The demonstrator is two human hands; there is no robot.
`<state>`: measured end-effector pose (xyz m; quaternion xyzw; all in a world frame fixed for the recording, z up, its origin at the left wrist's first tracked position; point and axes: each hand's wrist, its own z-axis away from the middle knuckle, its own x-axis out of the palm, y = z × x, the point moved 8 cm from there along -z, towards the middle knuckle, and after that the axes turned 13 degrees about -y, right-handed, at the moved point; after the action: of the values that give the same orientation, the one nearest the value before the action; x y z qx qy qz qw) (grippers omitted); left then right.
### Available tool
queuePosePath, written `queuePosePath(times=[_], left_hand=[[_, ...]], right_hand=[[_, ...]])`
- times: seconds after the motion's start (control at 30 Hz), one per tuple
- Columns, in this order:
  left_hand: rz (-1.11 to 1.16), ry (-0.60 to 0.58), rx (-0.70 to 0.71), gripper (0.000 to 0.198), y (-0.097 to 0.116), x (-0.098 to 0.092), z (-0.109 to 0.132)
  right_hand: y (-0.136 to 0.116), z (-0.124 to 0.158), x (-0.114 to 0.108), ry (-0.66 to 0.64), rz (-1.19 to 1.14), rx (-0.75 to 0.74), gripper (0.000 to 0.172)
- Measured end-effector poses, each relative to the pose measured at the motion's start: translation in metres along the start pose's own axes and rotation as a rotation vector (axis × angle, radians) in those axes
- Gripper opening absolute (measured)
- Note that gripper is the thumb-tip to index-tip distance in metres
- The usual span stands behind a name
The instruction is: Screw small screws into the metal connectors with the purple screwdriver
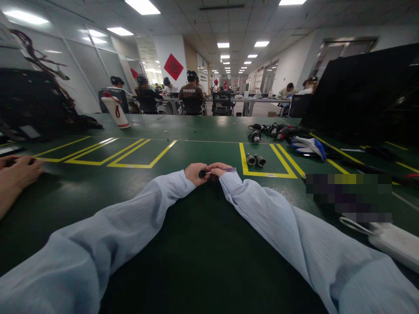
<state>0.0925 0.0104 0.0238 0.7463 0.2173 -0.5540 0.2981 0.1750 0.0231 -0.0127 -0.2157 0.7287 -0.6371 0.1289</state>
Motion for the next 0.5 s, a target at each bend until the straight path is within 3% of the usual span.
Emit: queuePosePath(times=[0.3,0.5], left_hand=[[0.0,0.015,0.003,0.013,0.0,0.0,0.0],[-0.008,-0.023,0.007,0.011,0.0,0.002,0.0]], right_hand=[[-0.017,0.007,0.001,0.095,0.196,-0.132,0.013],[-0.011,0.002,0.002,0.034,0.133,-0.061,0.014]])
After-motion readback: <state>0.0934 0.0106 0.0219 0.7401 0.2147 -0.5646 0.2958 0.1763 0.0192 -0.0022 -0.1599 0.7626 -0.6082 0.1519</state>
